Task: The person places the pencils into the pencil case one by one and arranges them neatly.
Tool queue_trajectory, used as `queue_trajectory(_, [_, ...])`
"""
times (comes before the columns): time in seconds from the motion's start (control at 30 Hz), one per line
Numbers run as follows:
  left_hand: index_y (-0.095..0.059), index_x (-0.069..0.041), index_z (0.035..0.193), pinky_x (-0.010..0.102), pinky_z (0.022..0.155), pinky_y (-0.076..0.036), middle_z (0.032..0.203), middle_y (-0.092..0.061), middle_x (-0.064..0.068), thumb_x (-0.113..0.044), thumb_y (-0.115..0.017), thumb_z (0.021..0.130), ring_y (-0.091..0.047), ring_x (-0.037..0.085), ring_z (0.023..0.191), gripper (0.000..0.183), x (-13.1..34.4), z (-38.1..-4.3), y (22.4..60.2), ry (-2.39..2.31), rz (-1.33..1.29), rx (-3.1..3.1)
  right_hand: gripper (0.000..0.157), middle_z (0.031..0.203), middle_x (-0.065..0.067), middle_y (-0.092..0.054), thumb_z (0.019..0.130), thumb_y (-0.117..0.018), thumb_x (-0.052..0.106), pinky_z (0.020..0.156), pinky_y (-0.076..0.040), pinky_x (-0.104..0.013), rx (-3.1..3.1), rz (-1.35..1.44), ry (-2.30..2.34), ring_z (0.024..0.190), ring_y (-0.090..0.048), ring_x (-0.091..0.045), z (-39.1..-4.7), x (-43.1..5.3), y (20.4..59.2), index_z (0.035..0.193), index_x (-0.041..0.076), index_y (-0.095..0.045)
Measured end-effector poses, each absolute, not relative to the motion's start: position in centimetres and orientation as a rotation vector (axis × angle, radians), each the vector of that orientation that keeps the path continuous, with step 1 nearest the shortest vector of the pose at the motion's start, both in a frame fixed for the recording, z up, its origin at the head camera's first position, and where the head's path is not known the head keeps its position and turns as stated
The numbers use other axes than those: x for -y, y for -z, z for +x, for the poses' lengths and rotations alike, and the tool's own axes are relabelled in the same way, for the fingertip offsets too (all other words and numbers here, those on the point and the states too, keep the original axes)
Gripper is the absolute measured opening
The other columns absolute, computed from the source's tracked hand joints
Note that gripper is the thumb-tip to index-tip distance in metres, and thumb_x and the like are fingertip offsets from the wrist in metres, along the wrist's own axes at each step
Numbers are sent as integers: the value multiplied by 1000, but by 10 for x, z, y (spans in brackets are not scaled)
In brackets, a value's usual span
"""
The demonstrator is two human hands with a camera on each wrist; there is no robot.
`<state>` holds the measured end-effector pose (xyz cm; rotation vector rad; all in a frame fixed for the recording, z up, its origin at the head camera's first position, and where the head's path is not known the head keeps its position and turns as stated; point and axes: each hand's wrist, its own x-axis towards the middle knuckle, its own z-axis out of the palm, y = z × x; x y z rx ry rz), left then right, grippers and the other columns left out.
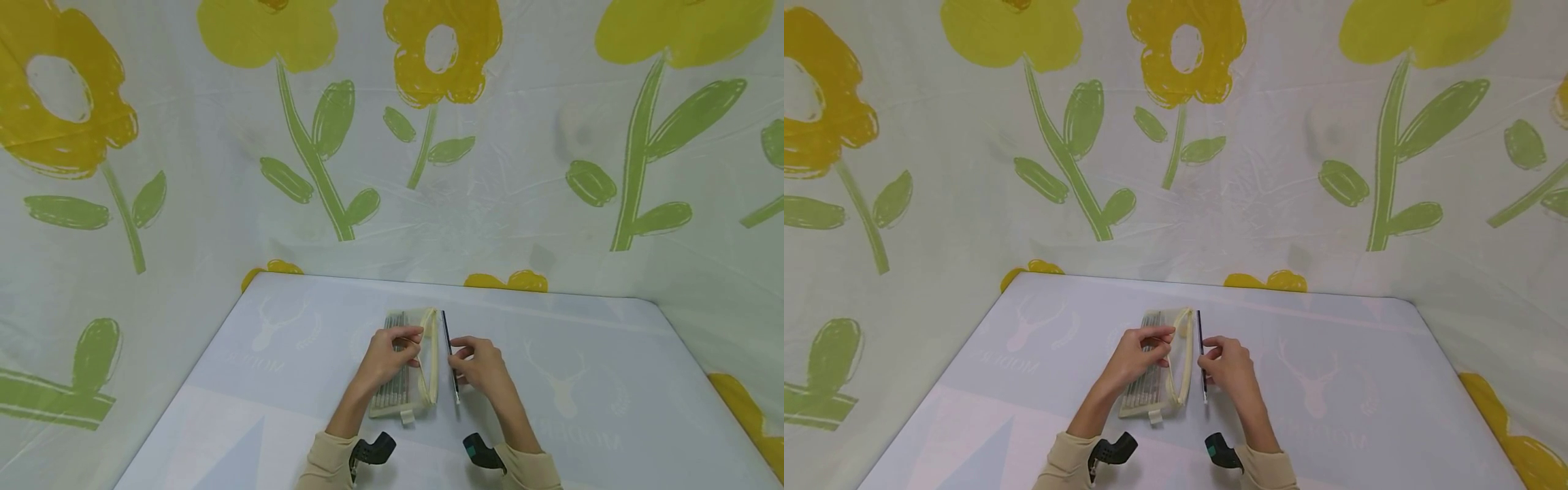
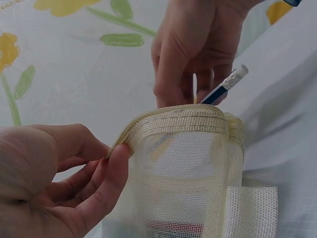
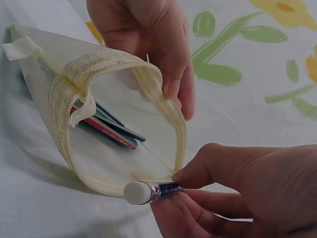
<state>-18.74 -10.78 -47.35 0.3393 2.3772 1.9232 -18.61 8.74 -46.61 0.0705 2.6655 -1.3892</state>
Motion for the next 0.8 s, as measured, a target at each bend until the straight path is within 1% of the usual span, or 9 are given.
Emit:
queue_trajectory(0.1, [-62,7,125,35,68,-66,110,-63,30,5,-57,91,-65,40,94,35,107,-183,465,-1919,340,-2372,36,87,-10,-67,85,-68,8,52,-63,-26,-2654,66,1393,60,-62,-12,-186,-86,466,120,0,-67])
queue_trajectory(0.2, [-62,9,124,40,70,-65,108,-63,29,7,-56,90,-64,46,95,35,108,-177,453,-1922,344,-2357,35,86,-10,-67,85,-68,8,53,-63,-26,-2645,56,1394,60,-62,-12,-185,-85,465,119,0,-67])
queue_trajectory(0.3, [-62,9,123,40,70,-65,107,-64,27,7,-56,90,-64,44,94,34,108,-172,443,-1927,354,-2354,35,86,-9,-67,85,-69,8,53,-63,-27,-2633,50,1394,59,-62,-12,-185,-85,465,119,0,-67])
queue_trajectory(0.4, [-63,9,123,41,71,-65,107,-63,28,7,-56,90,-64,42,94,33,108,-170,438,-1931,357,-2358,35,84,-9,-67,84,-69,8,52,-63,-27,-2616,41,1408,59,-63,-13,-185,-84,465,118,0,-68])
queue_trajectory(0.6, [-62,11,123,42,71,-65,110,-61,34,8,-56,90,-63,45,95,34,107,-170,441,-1953,360,-2326,36,85,-10,-67,85,-69,8,53,-63,-28,-2581,34,1434,60,-63,-13,-187,-83,468,119,-1,-67])
queue_trajectory(0.8, [-61,12,124,41,71,-65,109,-61,33,9,-55,90,-63,47,95,34,104,-169,441,-1954,392,-2313,35,86,-10,-67,84,-68,6,52,-63,-28,-2587,36,1464,60,-64,-13,-188,-81,471,119,-1,-67])
